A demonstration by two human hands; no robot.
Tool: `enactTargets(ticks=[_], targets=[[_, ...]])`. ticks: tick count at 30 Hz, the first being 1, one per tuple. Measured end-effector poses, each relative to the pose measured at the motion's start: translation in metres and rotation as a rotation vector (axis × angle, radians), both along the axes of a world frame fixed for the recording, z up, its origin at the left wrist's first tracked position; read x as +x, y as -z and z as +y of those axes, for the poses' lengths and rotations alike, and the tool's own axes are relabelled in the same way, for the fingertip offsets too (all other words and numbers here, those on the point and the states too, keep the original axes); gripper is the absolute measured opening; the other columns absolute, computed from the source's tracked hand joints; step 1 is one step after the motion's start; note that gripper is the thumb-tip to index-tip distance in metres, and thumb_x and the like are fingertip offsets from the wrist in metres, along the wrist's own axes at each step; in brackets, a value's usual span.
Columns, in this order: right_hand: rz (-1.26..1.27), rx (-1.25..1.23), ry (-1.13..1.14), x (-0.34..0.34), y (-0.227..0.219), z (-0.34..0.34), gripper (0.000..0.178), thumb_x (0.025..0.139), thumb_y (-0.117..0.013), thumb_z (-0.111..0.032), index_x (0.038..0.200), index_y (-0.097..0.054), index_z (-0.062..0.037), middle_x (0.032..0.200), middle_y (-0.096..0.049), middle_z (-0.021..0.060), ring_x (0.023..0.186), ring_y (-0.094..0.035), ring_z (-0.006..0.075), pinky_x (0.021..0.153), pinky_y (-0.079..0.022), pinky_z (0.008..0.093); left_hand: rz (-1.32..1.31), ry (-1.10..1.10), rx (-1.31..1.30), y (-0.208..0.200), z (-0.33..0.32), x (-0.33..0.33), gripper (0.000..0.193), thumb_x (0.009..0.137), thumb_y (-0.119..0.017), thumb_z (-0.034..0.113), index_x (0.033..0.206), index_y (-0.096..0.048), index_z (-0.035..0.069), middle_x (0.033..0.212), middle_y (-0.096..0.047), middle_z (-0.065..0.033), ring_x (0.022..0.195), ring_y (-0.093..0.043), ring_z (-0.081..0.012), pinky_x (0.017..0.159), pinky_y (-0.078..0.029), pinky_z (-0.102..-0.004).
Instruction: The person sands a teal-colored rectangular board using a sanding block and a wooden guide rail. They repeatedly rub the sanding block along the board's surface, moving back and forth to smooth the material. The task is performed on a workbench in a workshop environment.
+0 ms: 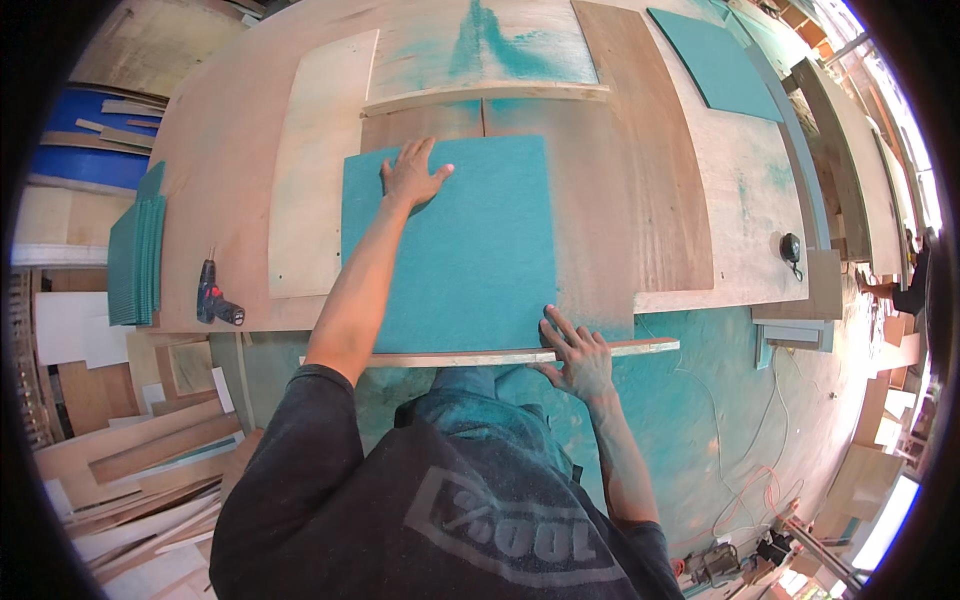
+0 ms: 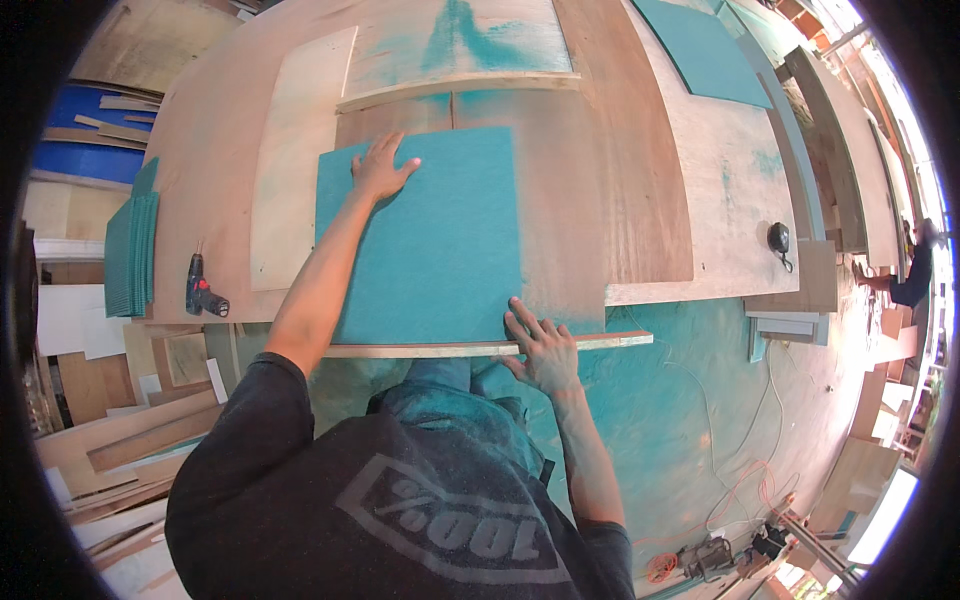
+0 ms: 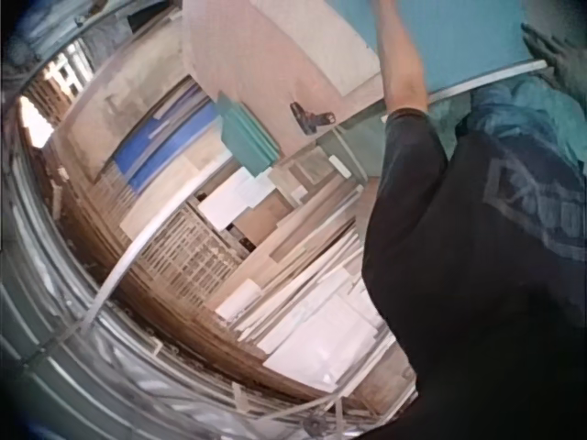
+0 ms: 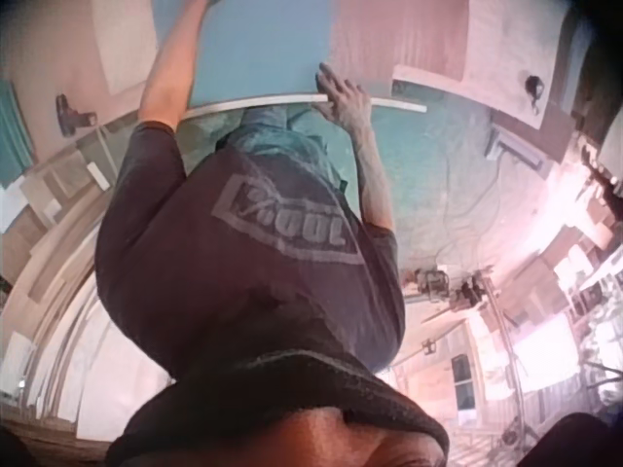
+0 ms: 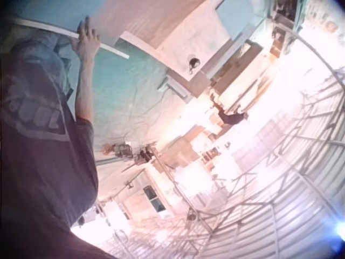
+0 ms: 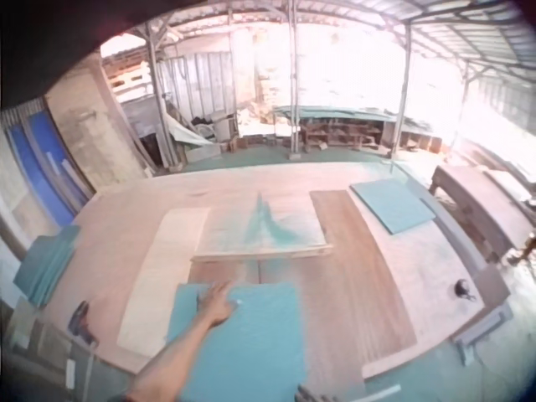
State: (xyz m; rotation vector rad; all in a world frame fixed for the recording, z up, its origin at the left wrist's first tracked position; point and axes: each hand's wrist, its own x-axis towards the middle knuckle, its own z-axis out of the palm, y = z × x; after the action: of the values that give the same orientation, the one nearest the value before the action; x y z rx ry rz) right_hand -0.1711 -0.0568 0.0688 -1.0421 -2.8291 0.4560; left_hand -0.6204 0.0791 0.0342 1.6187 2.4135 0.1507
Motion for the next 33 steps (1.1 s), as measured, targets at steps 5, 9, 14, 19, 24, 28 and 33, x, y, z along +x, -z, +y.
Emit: enactTargets(ticks=[5,9,14,19,24,28,33], targets=[[0.013,-0.007,0.022,-0.001,0.000,0.000,0.075,0.077,-0.080,-0.059,0.138,-0.067,-0.0153,0.161,-0.050,-0.0077,0.088,-0.064,0.0183,0.074,-0.049,0.0355,0.026,0.023,-0.040,0.005,0.005,0.000,0.083,0.100,-0.056,0.065,0.166,-0.033,0.020,0.170,-0.033,-0.0096,0.158,-0.028,-0.0326,0.117,-0.028,-0.0723],[0.051,0.017,-0.017,0.000,0.009,0.002,0.073,0.078,-0.080,-0.056,0.137,-0.068,-0.0153,0.160,-0.051,-0.0078,0.089,-0.064,0.0182,0.075,-0.050,0.0354,0.086,0.077,-0.114,-0.001,-0.004,0.002,0.085,0.100,-0.056,0.065,0.168,-0.025,0.023,0.176,-0.019,-0.0045,0.160,-0.019,-0.0372,0.119,-0.027,-0.0743],[0.044,0.028,-0.032,0.001,0.009,0.002,0.070,0.079,-0.079,-0.054,0.137,-0.068,-0.0147,0.160,-0.052,-0.0077,0.093,-0.065,0.0182,0.076,-0.052,0.0351,0.068,0.277,-0.335,-0.038,-0.027,0.048,0.086,0.099,-0.063,0.056,0.169,-0.022,0.027,0.178,-0.010,0.0002,0.161,-0.013,-0.0401,0.120,-0.029,-0.0754],[0.046,-0.010,-0.043,-0.006,0.006,0.017,0.071,0.080,-0.079,-0.054,0.137,-0.068,-0.0133,0.158,-0.055,-0.0062,0.092,-0.066,0.0193,0.075,-0.053,0.0354,-0.037,0.204,-0.306,-0.040,-0.016,0.043,0.091,0.096,-0.072,0.046,0.169,-0.021,0.029,0.178,-0.010,0.0011,0.161,-0.015,-0.0393,0.119,-0.031,-0.0745],[0.080,-0.034,-0.027,-0.031,0.003,0.058,0.069,0.081,-0.079,-0.055,0.135,-0.070,-0.0123,0.155,-0.058,-0.0043,0.089,-0.067,0.0205,0.076,-0.053,0.0358,0.043,0.240,-0.275,-0.033,0.020,0.018,0.089,0.097,-0.068,0.053,0.169,-0.022,0.029,0.178,-0.013,-0.0006,0.159,-0.021,-0.0414,0.118,-0.037,-0.0700],[0.085,-0.059,-0.009,-0.056,0.001,0.101,0.069,0.083,-0.078,-0.057,0.134,-0.070,-0.0116,0.153,-0.060,-0.0032,0.091,-0.068,0.0214,0.077,-0.054,0.0364,0.042,0.261,-0.240,-0.016,0.064,-0.016,0.090,0.097,-0.067,0.055,0.169,-0.019,0.030,0.178,-0.011,0.0020,0.160,-0.020,-0.0395,0.118,-0.036,-0.0717],[0.113,-0.038,0.001,-0.092,0.000,0.161,0.069,0.084,-0.074,-0.061,0.132,-0.072,-0.0108,0.151,-0.062,-0.0031,0.091,-0.068,0.0212,0.080,-0.055,0.0371,0.051,0.262,-0.279,-0.006,0.133,-0.058,0.089,0.099,-0.064,0.055,0.170,-0.015,0.031,0.178,-0.008,0.0023,0.160,-0.018,-0.0404,0.119,-0.033,-0.0716]])
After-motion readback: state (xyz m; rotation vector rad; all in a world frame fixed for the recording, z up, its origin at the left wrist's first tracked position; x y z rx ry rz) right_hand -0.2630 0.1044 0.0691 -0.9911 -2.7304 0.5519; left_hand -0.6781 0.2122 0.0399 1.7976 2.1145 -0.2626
